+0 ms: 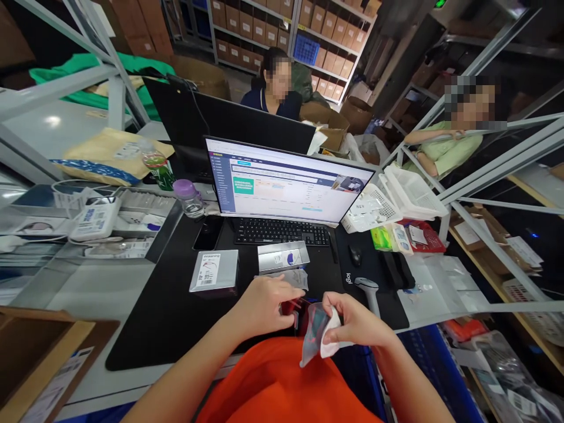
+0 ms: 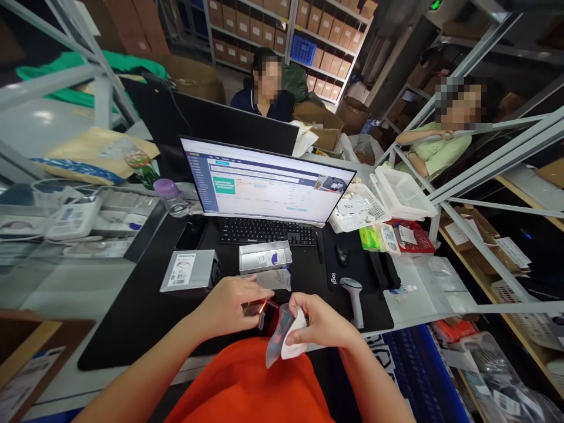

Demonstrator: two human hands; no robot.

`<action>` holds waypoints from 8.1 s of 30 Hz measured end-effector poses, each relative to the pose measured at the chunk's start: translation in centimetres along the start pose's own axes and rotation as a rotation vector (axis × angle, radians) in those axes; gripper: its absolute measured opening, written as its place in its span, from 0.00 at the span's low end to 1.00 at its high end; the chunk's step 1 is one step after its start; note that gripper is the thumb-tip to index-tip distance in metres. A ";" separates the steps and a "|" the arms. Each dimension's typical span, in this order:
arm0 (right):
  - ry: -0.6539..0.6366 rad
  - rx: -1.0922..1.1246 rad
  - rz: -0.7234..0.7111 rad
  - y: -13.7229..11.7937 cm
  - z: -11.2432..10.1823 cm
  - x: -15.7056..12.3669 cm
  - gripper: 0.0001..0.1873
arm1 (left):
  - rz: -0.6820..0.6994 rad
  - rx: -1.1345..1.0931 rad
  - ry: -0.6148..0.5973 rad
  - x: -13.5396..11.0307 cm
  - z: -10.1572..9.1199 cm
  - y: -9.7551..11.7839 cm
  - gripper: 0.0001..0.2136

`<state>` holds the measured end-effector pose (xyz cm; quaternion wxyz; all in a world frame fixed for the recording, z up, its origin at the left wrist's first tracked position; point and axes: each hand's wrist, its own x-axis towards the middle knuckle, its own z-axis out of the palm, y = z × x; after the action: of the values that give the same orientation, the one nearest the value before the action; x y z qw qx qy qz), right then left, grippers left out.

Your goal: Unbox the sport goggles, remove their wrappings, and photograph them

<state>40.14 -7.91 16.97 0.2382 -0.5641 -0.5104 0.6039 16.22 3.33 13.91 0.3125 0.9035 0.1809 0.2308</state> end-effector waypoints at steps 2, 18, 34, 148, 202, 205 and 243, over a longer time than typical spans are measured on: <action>0.027 0.027 0.017 -0.3 0.4 0.2 0.25 | 0.002 0.030 -0.002 0.3 0.2 0.3 0.17; -0.009 -0.083 0.041 -0.2 0.7 -0.9 0.44 | 0.020 0.045 -0.007 0.2 -0.4 0.8 0.17; 0.013 -0.071 0.027 0.4 0.9 0.1 0.28 | 0.030 0.043 -0.033 0.4 0.1 0.4 0.16; 0.699 0.076 -0.279 2.0 -1.2 -2.5 0.39 | 0.080 0.137 0.626 -3.3 4.4 0.6 0.06; 1.006 0.151 -0.131 9.9 -11.8 2.7 0.25 | 0.100 0.048 0.259 -2.7 3.5 2.0 0.11; 1.075 0.093 -0.130 10.1 -14.1 3.1 0.24 | 0.088 0.061 0.262 -2.8 3.4 2.3 0.12; 0.558 0.750 -0.223 3.2 3.3 2.6 0.24 | -0.253 0.502 0.577 -0.7 7.1 2.8 0.07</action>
<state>37.34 -7.97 12.49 0.6164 -0.5215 -0.2315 0.5426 19.93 -2.46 10.50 0.0445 0.8205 0.4217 0.3834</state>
